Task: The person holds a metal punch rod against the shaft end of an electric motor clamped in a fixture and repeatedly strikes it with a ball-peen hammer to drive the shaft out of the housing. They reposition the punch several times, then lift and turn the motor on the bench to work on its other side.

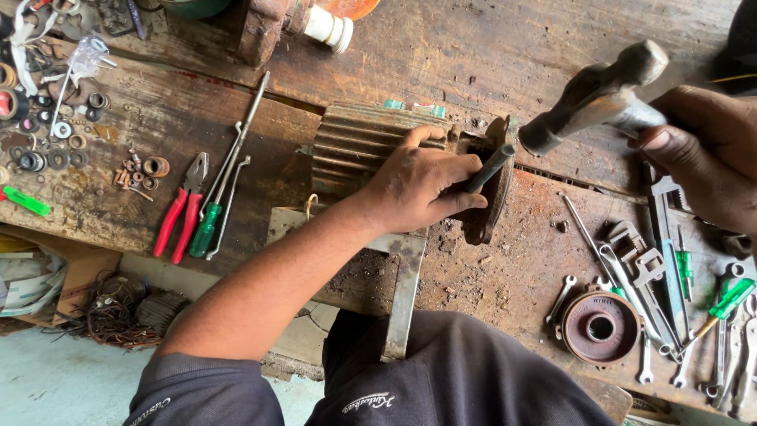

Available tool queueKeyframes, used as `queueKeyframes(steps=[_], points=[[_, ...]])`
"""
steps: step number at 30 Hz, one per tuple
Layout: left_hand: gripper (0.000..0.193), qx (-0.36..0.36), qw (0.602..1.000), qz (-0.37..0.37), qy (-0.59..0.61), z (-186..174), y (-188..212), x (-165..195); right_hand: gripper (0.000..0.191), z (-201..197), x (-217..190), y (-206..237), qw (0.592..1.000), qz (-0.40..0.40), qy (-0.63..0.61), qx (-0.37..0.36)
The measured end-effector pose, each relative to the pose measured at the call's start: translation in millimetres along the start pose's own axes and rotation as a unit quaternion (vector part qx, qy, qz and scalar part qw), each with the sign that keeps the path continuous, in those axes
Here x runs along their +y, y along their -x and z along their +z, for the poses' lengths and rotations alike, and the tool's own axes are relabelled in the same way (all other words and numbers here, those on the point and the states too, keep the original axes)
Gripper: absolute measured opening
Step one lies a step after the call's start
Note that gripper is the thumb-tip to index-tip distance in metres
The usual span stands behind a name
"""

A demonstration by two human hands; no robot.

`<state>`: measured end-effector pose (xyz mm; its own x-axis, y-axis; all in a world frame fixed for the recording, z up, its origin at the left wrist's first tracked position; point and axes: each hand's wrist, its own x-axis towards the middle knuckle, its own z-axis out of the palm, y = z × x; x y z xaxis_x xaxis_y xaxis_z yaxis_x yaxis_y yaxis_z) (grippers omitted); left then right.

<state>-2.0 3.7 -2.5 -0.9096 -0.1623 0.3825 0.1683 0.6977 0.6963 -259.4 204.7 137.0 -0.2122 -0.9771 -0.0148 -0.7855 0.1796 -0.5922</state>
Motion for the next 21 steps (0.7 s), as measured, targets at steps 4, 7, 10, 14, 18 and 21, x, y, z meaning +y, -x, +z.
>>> queueKeyframes(steps=[4,7,10,14,18,21], points=[[0.037,-0.021,0.999,0.002,-0.025,1.1,0.1,-2.4,0.050,-8.3,0.0,6.0,0.999,0.031,0.017,0.002],[0.038,-0.027,0.999,0.007,-0.032,0.0,-1.3,-3.3,0.042,-20.0,-10.2,-1.8,0.997,0.022,0.071,-0.021],[0.039,-0.032,0.999,0.004,-0.039,-0.1,-3.3,-3.7,0.034,-28.0,-22.5,-19.5,0.996,-0.013,0.086,0.028],[0.041,-0.035,0.998,0.005,-0.050,2.4,-3.6,-2.5,0.021,-20.8,-30.8,-37.8,0.975,0.081,0.199,0.051],[0.051,-0.041,0.998,0.037,-0.027,0.5,-0.7,-1.1,0.034,-29.2,-22.2,-33.4,0.894,0.024,0.386,-0.226],[0.052,-0.040,0.999,0.006,-0.018,-2.0,-1.9,-0.4,0.053,-34.2,-10.3,-16.8,0.992,-0.095,0.069,0.055]])
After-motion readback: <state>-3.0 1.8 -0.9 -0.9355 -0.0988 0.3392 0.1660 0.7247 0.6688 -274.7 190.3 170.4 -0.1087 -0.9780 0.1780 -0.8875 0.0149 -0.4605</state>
